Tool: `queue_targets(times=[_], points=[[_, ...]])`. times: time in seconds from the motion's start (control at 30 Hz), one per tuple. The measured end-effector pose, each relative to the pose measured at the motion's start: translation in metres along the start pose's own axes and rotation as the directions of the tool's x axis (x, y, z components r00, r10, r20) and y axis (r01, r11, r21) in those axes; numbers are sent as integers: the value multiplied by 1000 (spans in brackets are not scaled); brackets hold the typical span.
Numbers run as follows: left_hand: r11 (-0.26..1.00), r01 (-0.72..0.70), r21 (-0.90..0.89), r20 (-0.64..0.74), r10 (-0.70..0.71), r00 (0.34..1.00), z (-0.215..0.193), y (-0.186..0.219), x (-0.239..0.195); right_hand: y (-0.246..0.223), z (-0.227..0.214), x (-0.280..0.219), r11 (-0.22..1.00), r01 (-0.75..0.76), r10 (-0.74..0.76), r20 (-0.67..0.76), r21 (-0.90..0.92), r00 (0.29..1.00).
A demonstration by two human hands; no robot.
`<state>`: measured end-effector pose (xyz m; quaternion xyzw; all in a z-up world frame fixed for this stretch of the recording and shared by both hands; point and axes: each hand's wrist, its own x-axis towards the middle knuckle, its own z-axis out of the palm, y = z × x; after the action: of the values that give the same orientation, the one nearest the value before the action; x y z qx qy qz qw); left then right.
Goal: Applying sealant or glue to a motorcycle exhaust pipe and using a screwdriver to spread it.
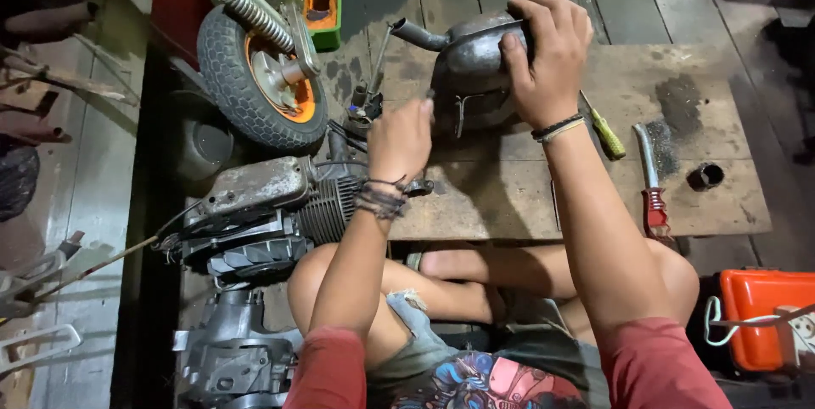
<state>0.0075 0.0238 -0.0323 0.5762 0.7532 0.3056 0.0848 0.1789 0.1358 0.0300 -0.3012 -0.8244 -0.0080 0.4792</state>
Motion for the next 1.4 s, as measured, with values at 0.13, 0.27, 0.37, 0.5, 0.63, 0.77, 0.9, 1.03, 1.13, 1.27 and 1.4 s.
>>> queue_targets(times=[0.13, 0.27, 0.37, 0.5, 0.63, 0.77, 0.9, 1.03, 1.13, 1.27, 1.4], points=[[981, 156, 116, 294, -184, 938, -1, -23, -8, 1, 0, -1, 1000, -10, 10, -6, -12, 1000], [995, 73, 63, 130, -80, 988, -35, -26, -12, -3, 0, 2, 1000, -13, 13, -16, -9, 1000], [989, -87, -122, -86, 77, 993, -33, -3, -10, -2, 1, -1, 999, -29, 29, -7, -22, 1000], [1000, -9, -15, -68, 8, 998, 21, -5, -1, -1, 2, 2, 999, -19, 19, -2, -31, 1000], [984, 162, 72, 218, -174, 960, 12, -29, -6, -4, -1, 4, 999, -35, 35, 3, -41, 999], [993, 97, -69, 138, -87, 987, -23, -21, -3, -2, 5, 6, 999, -22, 21, -16, -29, 1000], [989, -61, -138, -183, 35, 983, -10, 9, 4, 1, 8, 1, 998, -18, 17, -14, -57, 1000], [999, -18, -43, -132, 12, 991, 7, -8, 1, 0, 6, 3, 1000, 13, -13, 3, -24, 1000], [997, 38, 71, 81, -44, 996, -16, -12, -4, 0, 7, 2, 999, 2, -2, -3, -34, 1000], [998, 28, -53, 4, -28, 1000, -30, -7, -5, 1, 11, 3, 999, 12, -13, -18, -47, 1000], [998, 24, -54, -14, -25, 1000, 3, -8, 11, 1, 9, 2, 999, 16, -16, -14, -41, 1000]])
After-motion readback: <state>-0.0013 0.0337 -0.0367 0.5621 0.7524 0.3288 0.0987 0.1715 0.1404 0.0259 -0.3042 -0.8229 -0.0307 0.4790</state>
